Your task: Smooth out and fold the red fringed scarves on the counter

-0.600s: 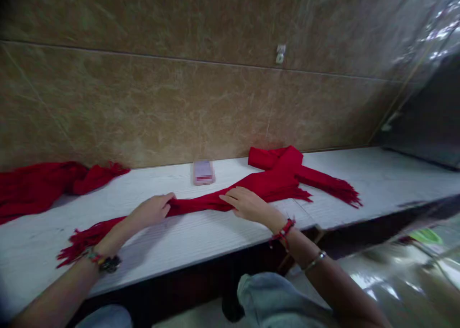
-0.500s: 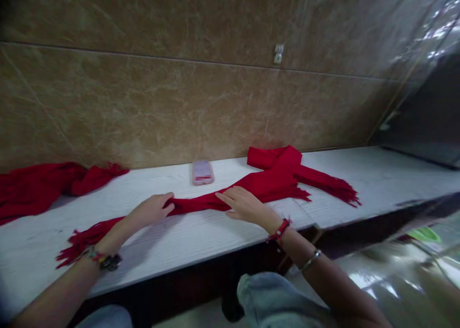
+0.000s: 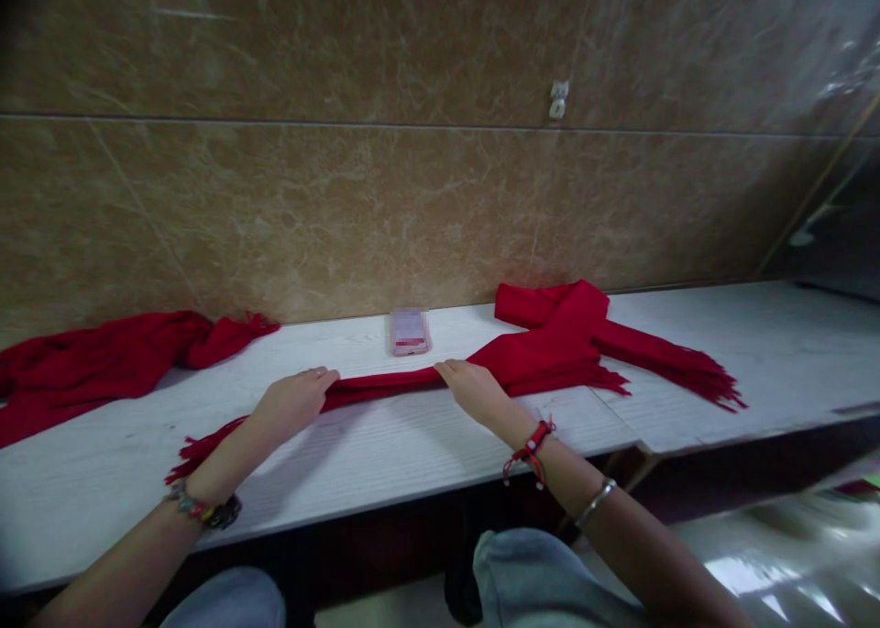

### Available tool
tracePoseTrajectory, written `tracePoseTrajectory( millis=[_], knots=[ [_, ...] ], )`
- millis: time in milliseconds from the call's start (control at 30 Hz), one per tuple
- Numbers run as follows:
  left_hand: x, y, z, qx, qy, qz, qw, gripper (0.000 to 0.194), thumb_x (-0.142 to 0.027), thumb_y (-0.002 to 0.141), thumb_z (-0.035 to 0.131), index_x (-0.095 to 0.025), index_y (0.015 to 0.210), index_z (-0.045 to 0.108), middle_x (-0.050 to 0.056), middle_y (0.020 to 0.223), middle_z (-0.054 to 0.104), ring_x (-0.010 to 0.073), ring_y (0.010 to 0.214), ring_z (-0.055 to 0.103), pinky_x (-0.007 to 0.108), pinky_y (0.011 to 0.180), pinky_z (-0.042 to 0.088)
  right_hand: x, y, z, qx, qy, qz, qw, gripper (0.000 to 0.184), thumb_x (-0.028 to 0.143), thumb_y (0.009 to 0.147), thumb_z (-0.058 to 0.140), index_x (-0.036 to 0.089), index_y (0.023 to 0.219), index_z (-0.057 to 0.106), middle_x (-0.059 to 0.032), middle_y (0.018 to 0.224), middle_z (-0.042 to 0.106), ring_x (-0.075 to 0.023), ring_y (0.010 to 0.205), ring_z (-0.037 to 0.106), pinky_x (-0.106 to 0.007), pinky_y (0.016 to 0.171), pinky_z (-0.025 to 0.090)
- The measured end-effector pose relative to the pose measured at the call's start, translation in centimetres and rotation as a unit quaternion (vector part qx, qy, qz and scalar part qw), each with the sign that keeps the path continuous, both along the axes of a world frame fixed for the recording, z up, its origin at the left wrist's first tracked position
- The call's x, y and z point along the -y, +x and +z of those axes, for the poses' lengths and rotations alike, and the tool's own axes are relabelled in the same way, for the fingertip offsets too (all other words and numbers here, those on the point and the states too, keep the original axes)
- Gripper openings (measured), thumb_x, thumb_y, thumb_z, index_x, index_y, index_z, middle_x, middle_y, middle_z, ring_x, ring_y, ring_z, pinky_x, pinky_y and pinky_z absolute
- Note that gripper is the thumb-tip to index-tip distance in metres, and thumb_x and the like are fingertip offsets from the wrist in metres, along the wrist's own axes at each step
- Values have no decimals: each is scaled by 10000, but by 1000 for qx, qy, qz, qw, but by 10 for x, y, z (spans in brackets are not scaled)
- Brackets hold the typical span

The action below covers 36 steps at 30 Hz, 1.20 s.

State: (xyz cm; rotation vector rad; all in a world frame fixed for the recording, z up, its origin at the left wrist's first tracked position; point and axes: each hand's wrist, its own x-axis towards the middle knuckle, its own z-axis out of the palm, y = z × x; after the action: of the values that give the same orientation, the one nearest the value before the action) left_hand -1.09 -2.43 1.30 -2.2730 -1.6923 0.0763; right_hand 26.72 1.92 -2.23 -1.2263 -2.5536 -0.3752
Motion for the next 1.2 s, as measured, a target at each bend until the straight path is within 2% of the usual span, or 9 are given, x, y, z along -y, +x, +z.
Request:
tracePoseTrajectory(
  millis=[133, 300, 467, 633, 700, 800, 933, 1033, 1200],
  knots=[
    [11, -32, -1, -30, 28, 65, 997, 354, 0, 769, 332, -159, 998, 550, 80, 989, 623, 194, 900, 595, 285, 721, 457, -6, 15, -10, -2, 36, 31, 999, 423, -62, 745, 352, 101, 1066, 575, -126, 1047, 636, -182, 907, 619, -279, 777, 498],
    [24, -71, 16, -64, 50, 102, 991, 351, -8, 768, 345, -151, 979, 586, 100, 965, 624, 216, 898, 594, 296, 723, 456, -9, 20, -22, 4, 78, 86, 993, 402, -59, 736, 372, 98, 1029, 598, -121, 977, 662, -182, 864, 634, -291, 750, 521],
    [47, -87, 28, -101, -2, 108, 989, 344, -27, 790, 332, -144, 894, 638, 110, 910, 636, 236, 852, 609, 330, 704, 457, -5, 24, -24, 32, 104, 158, 981, 358, -49, 739, 404, 85, 992, 618, -123, 948, 669, -178, 855, 632, -294, 769, 522],
    [70, -58, 20, -108, -60, 158, 980, 433, -77, 779, 447, -172, 1196, 514, 139, 1205, 538, 289, 1071, 519, 419, 836, 422, -2, 27, -22, 50, 127, 185, 973, 329, -21, 761, 427, 82, 1013, 611, -124, 971, 666, -192, 873, 628, -319, 778, 519],
    [69, -35, 14, -90, -58, 115, 988, 525, -185, 765, 544, -158, 1277, 429, 148, 1302, 452, 316, 1173, 424, 450, 920, 367, -2, 26, -19, 49, 123, 183, 974, 322, -7, 771, 437, 84, 1033, 602, -124, 986, 662, -198, 881, 624, -331, 786, 513],
    [54, 3, 5, -37, -48, -1, 998, 549, -282, 797, 536, -145, 1307, 383, 137, 1333, 418, 291, 1221, 371, 428, 982, 325, -2, 24, -10, 40, 108, 179, 977, 319, 28, 796, 444, 93, 1079, 575, -119, 1001, 656, -193, 892, 615, -332, 796, 499],
    [27, 40, -8, 2, -64, -76, 995, 430, -134, 830, 430, -144, 1261, 436, 145, 1241, 509, 243, 1104, 506, 358, 874, 441, 0, 28, 4, 47, 89, 148, 984, 359, 69, 799, 463, 113, 1148, 531, -104, 1042, 636, -194, 939, 583, -338, 834, 468],
    [13, 47, -11, 2, -79, -88, 993, 427, 0, 796, 352, -135, 1166, 520, 156, 1160, 560, 237, 1028, 562, 344, 805, 475, 2, 43, 8, 68, 93, 106, 988, 422, 50, 768, 475, 130, 1181, 512, -103, 1111, 602, -219, 1038, 522, -397, 916, 404],
    [1, 41, -9, 25, -87, -71, 993, 446, 50, 762, 331, -119, 1106, 560, 157, 1130, 580, 230, 1016, 572, 357, 849, 456, 5, 70, 1, 67, 127, 52, 988, 412, 68, 778, 465, 144, 1180, 521, -103, 1157, 572, -240, 1131, 437, -474, 992, 292]
  ],
)
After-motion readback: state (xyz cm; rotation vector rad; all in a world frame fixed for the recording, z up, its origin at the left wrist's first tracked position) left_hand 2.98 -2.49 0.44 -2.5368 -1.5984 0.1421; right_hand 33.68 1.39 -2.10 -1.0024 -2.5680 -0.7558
